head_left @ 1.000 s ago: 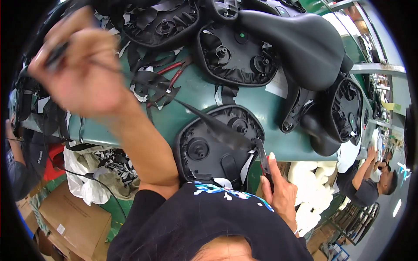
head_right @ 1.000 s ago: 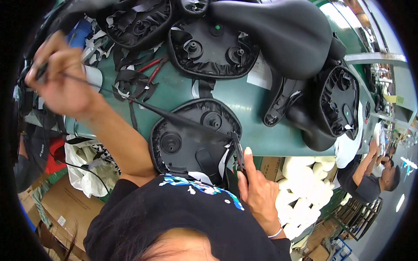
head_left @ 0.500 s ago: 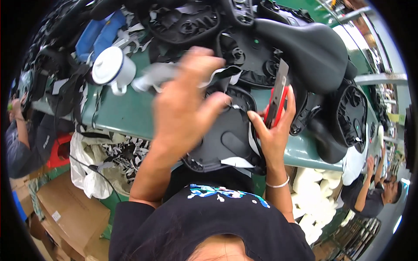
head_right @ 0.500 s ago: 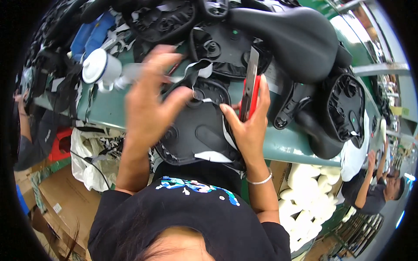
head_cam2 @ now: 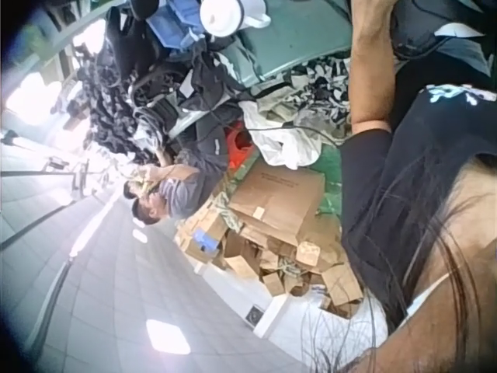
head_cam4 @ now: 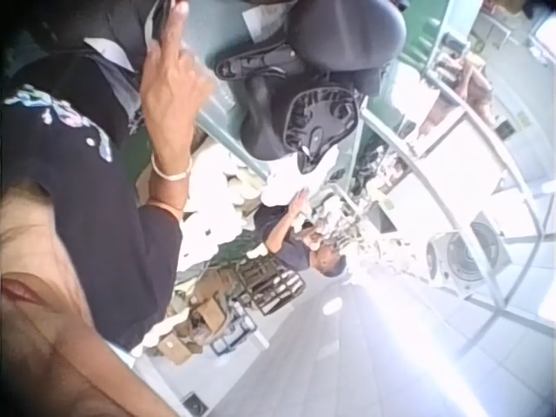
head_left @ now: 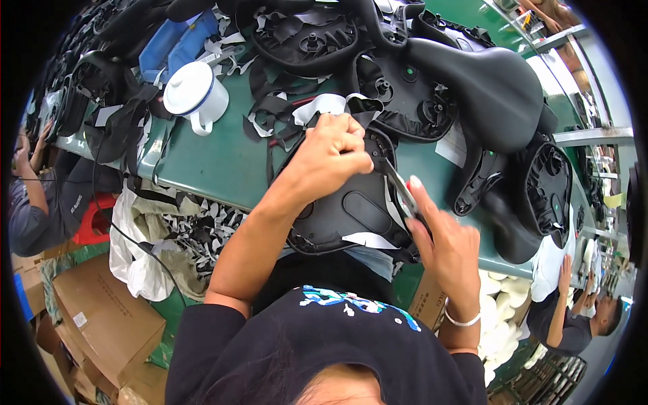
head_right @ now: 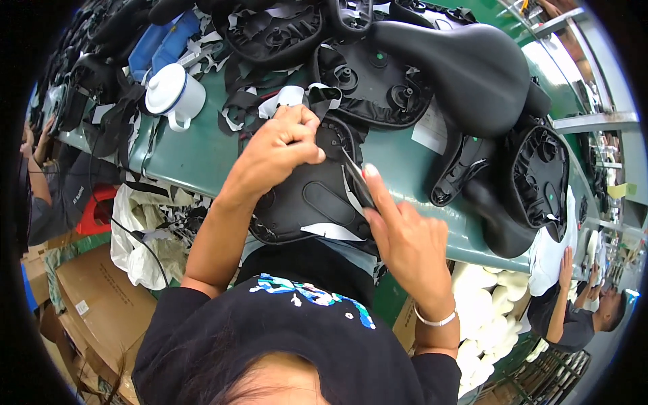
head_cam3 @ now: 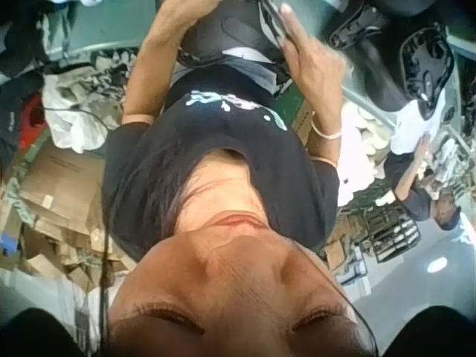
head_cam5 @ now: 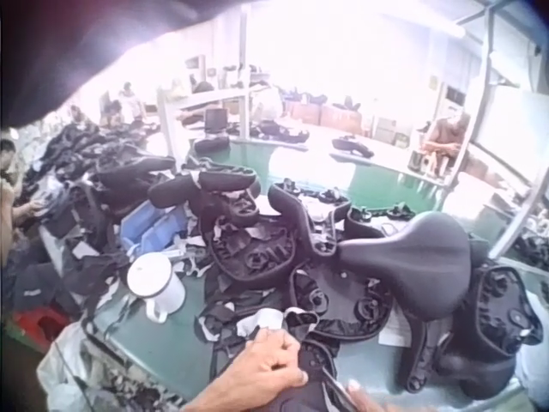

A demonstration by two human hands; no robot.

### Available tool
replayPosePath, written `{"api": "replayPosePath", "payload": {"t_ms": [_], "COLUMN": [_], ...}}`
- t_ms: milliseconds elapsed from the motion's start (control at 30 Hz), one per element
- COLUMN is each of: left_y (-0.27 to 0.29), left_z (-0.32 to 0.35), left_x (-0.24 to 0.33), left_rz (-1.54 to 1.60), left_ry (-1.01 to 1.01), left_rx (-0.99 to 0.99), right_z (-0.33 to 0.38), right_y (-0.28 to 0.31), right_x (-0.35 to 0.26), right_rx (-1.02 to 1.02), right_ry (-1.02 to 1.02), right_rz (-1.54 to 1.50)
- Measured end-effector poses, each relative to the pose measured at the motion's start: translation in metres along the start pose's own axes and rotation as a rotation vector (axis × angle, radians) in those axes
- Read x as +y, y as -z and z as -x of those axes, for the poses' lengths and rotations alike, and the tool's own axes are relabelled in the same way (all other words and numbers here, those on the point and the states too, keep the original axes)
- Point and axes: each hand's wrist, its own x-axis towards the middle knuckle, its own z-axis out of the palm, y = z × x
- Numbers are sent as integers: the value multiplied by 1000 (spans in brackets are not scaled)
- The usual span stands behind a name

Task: Trimming excess plastic material and assembling components of bicycle seats using a utility knife.

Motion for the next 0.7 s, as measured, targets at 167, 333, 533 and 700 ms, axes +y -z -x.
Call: {"api": "replayPosePath", "payload": {"t_ms": [167, 333, 533, 700], "left_y": [43, 59, 41, 65], "left_z": [-8, 6, 25, 2], "left_x": [-22, -4, -8, 15], "left_rz": [1314, -651, -586, 595], "left_ry": [-137, -198, 393, 416], "left_rx": [331, 904, -1, 12], "right_z": [52, 41, -30, -43], "right_y": [-4, -12, -37, 29], "right_x": [1, 27, 23, 44], "right_rx": [-118, 329, -15, 498], "right_ry": [-104, -178, -134, -139], "right_rz": [-41, -360, -733, -787]}}
